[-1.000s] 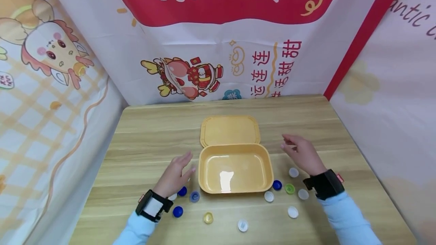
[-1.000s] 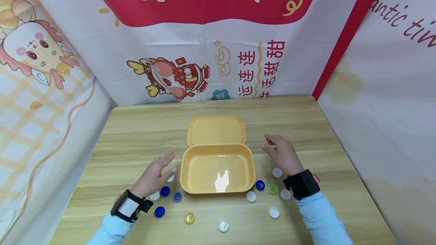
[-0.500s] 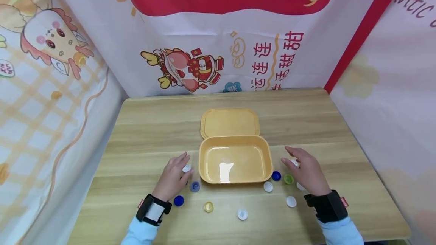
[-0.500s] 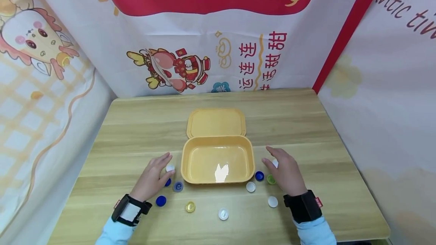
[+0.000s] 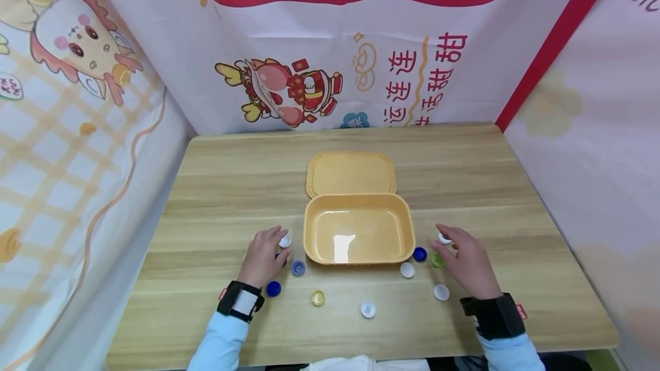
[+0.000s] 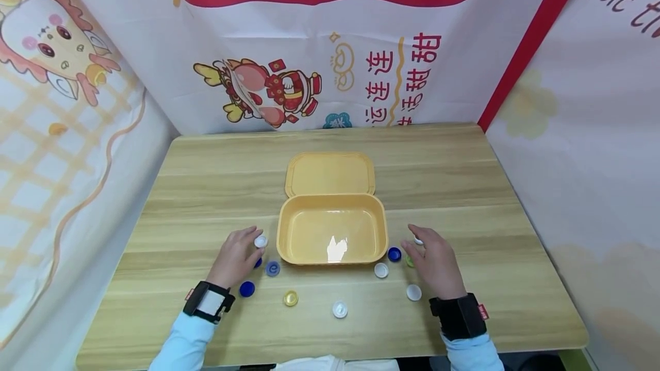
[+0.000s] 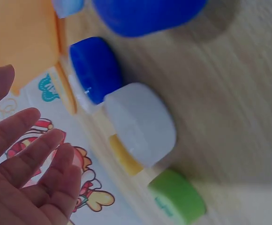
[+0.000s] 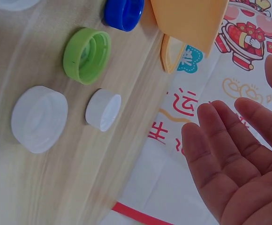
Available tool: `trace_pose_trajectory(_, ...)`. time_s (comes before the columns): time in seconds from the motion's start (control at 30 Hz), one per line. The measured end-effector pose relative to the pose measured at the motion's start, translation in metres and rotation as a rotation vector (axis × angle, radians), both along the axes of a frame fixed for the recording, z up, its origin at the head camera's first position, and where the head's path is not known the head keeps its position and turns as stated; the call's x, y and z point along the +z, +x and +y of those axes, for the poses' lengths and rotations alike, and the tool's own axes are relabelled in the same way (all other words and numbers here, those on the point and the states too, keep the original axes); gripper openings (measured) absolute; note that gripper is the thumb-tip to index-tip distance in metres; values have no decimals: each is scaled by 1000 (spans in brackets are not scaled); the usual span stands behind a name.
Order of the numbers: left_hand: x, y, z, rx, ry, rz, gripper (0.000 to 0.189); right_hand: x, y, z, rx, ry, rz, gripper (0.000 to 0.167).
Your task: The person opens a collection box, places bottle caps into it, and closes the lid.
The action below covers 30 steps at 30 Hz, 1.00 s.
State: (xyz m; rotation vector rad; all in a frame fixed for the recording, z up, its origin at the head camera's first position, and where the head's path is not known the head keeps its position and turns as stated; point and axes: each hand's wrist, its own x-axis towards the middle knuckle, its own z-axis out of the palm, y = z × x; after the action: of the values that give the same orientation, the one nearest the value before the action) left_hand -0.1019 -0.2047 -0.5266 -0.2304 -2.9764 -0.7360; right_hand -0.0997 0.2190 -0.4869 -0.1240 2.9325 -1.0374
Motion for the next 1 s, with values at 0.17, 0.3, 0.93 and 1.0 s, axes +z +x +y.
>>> trace_pose_trajectory(0.17, -10, -10, 3, 28, -48, -16, 42, -3, 1, 0, -11, 0, 7, 47)
trace_pose_trajectory(0.3, -15, -15, 6, 61, -89, -50, 42, -5, 3, -1, -16, 2, 8, 49)
trace_pose_trajectory(0.93, -9, -26, 9, 61, -137, -57, 30, -6, 6, -3, -19, -14, -25, 53)
trace_pose_trajectory(1.0, -4, -23, 10, 47, -121, -27, 29, -6, 6, -2, -17, -10, -28, 53)
